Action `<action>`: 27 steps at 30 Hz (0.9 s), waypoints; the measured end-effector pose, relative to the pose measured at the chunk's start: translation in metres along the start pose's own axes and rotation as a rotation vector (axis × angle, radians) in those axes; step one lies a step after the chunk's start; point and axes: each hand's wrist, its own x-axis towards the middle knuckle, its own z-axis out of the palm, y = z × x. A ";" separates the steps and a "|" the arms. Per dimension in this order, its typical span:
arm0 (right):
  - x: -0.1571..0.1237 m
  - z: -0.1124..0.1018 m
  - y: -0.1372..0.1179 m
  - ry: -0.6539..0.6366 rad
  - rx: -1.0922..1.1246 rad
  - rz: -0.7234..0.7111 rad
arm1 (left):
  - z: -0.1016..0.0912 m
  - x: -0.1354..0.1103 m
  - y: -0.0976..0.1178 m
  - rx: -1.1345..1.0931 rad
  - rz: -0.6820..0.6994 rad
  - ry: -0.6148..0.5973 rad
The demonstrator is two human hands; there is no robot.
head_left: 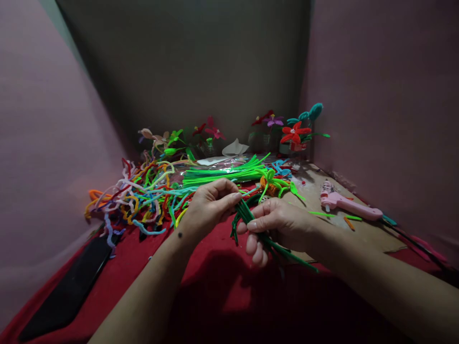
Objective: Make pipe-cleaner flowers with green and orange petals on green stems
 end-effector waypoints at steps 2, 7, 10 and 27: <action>-0.002 0.000 0.000 -0.021 0.011 0.016 | -0.004 0.000 0.000 0.063 -0.016 -0.093; -0.006 0.000 -0.002 -0.044 0.043 0.063 | -0.011 -0.003 0.002 0.176 -0.068 -0.164; -0.007 0.000 -0.003 -0.043 0.069 0.077 | -0.009 -0.005 0.006 0.231 -0.079 -0.139; -0.015 0.004 -0.006 0.130 -0.135 0.093 | -0.006 -0.001 0.001 0.261 0.038 -0.085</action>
